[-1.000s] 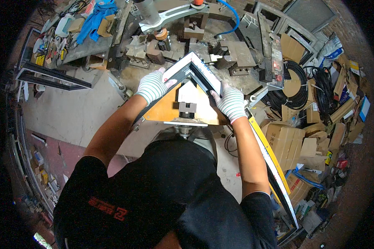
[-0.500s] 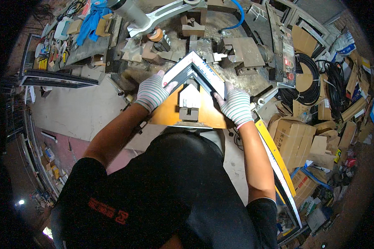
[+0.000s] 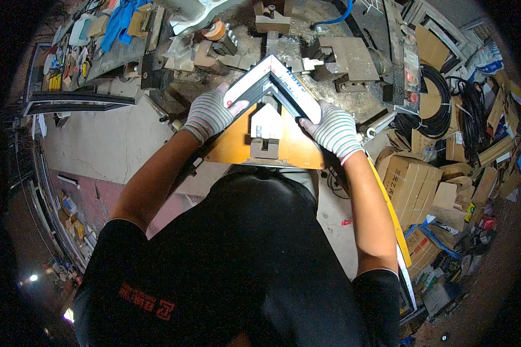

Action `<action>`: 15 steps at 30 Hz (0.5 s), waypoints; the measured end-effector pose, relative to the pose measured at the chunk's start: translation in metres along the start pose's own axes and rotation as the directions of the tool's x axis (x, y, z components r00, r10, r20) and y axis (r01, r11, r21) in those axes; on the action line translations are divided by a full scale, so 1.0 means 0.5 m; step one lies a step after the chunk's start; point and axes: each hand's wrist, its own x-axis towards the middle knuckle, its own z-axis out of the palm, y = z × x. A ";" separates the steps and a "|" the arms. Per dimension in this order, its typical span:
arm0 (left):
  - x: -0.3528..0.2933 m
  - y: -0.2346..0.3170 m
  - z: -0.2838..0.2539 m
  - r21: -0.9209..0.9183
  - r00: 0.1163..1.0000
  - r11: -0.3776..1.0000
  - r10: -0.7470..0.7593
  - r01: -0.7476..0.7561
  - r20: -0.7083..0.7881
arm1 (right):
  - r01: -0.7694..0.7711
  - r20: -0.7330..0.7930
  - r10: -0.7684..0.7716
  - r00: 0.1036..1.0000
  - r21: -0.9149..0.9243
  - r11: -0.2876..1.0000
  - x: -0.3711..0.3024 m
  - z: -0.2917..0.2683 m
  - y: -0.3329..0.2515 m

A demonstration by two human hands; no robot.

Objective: The person assembles a large rectangular window frame by joining metal profiles on a workbench. They position the frame, use a corner crimping machine to secure each corner, and then lift the completed frame with a coworker.

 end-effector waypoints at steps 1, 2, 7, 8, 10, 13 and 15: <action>0.003 -0.002 0.001 -0.009 1.000 1.000 -0.005 0.005 0.005 | 0.012 0.016 -0.012 1.000 -0.003 1.000 0.006 -0.002 0.002; 0.003 -0.003 0.004 -0.018 1.000 1.000 -0.010 0.010 0.011 | 0.036 0.019 -0.037 0.999 0.030 0.999 0.010 -0.001 0.005; 0.007 0.005 0.015 -0.049 0.998 0.997 -0.053 0.054 0.017 | 0.151 -0.009 -0.151 0.988 0.100 0.983 0.033 0.002 0.010; 0.007 0.006 0.015 -0.045 0.999 0.998 -0.047 0.046 -0.004 | 0.137 0.010 -0.138 0.990 0.096 0.986 0.034 0.000 0.009; 0.008 0.003 0.012 -0.039 1.000 0.999 -0.018 0.017 -0.013 | 0.119 0.027 -0.124 0.992 0.124 0.985 0.030 -0.005 0.008; 0.011 -0.006 0.006 -0.025 1.000 1.000 0.014 -0.014 -0.008 | 0.145 0.012 -0.149 0.989 0.156 0.977 0.026 -0.013 0.004; 0.014 -0.010 0.005 -0.005 0.999 0.999 0.041 -0.041 0.018 | 0.121 0.031 -0.127 0.991 0.163 0.979 0.025 -0.015 0.004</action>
